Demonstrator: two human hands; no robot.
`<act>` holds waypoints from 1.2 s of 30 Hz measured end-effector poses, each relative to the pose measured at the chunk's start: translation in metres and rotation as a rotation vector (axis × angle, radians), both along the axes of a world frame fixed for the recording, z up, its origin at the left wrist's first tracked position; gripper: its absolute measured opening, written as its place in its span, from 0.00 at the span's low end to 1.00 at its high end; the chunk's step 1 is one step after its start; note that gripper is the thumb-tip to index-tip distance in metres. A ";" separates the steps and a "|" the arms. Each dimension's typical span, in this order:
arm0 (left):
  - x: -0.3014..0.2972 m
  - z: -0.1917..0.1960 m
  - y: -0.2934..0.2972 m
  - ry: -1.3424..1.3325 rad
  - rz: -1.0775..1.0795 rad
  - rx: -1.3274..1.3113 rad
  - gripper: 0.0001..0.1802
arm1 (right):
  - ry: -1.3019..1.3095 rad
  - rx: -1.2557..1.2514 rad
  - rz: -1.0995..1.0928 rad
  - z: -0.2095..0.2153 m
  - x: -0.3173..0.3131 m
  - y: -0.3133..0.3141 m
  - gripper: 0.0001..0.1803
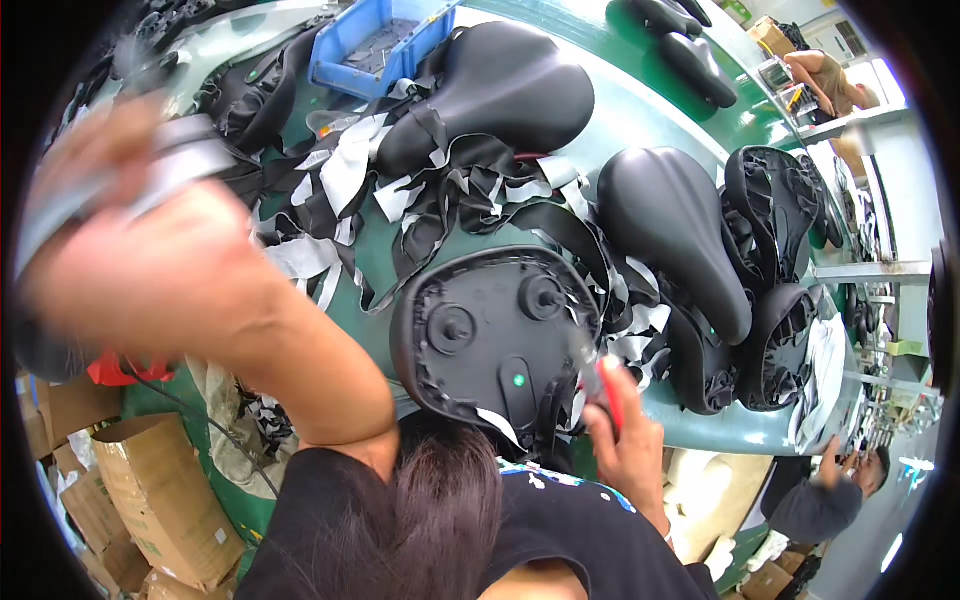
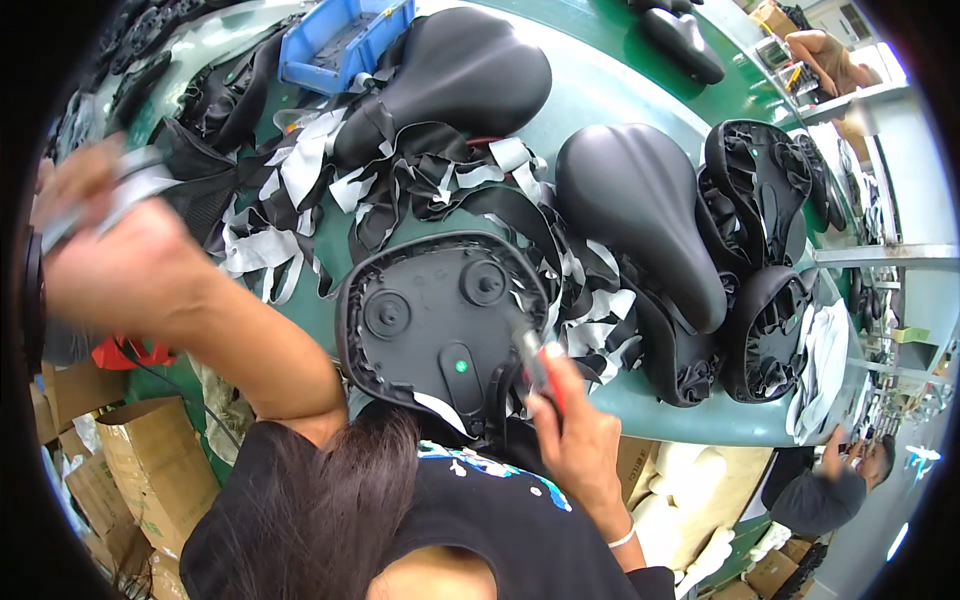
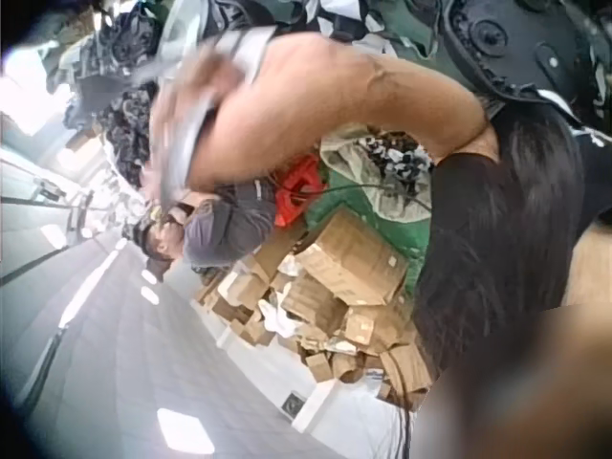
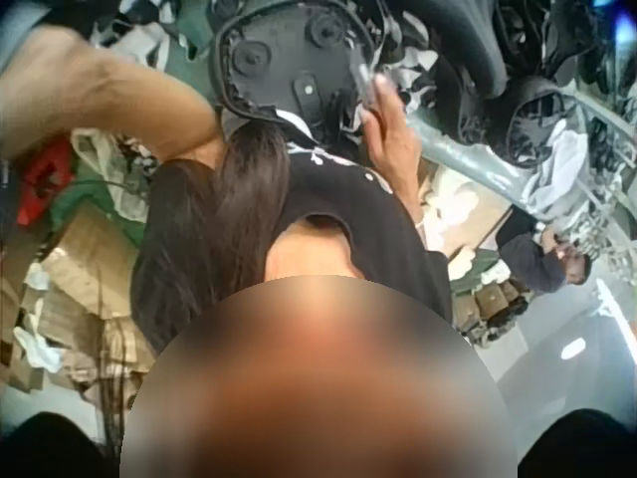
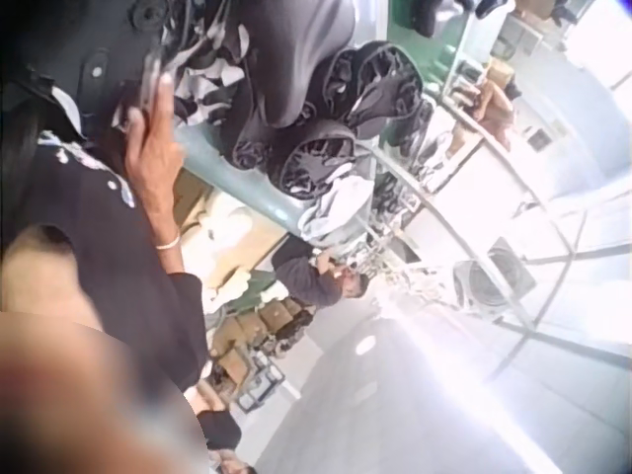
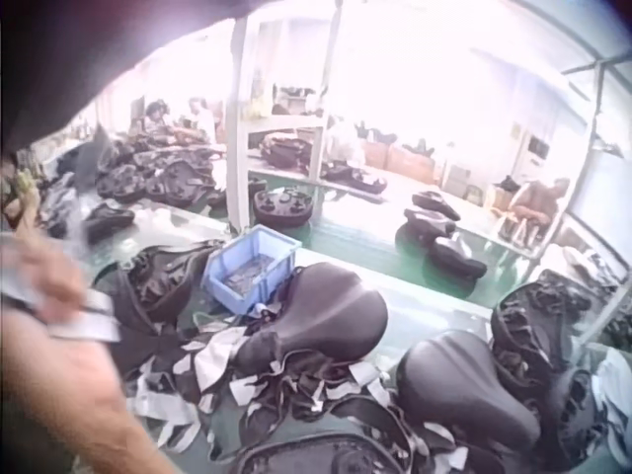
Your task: The person uses a red utility knife to trim excess black fabric and white foam from the underside of bicycle seats. They repeatedly pick up seats from a green workbench, cut the overhanging material around the base, and place the seats back down.
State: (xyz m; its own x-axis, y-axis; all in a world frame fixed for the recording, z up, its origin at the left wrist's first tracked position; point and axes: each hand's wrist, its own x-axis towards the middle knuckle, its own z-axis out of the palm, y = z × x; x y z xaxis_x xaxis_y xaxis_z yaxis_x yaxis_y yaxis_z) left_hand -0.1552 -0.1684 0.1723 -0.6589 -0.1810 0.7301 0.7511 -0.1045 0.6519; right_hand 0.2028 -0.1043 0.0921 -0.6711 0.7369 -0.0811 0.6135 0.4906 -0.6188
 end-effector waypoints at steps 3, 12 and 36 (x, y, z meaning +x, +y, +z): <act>0.016 -0.077 0.033 0.028 -0.275 -1.146 0.19 | 0.220 -0.120 -0.207 -0.017 -0.030 0.013 0.44; 0.021 -0.099 0.075 -0.799 -1.351 -1.108 0.26 | 0.542 -0.303 -0.165 0.067 -0.073 0.132 0.23; 0.097 -0.163 0.194 -0.248 -1.207 -0.574 0.08 | 1.376 -0.385 -0.682 -0.037 -0.313 0.608 0.27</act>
State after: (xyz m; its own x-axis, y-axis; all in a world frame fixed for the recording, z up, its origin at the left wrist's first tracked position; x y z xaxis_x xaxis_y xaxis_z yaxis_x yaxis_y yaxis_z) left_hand -0.0577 0.0257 0.0095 -0.3133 0.8841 0.3467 0.2429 -0.2783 0.9293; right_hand -0.1098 0.5042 0.0551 0.0490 0.9980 0.0390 -0.4679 0.0575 -0.8819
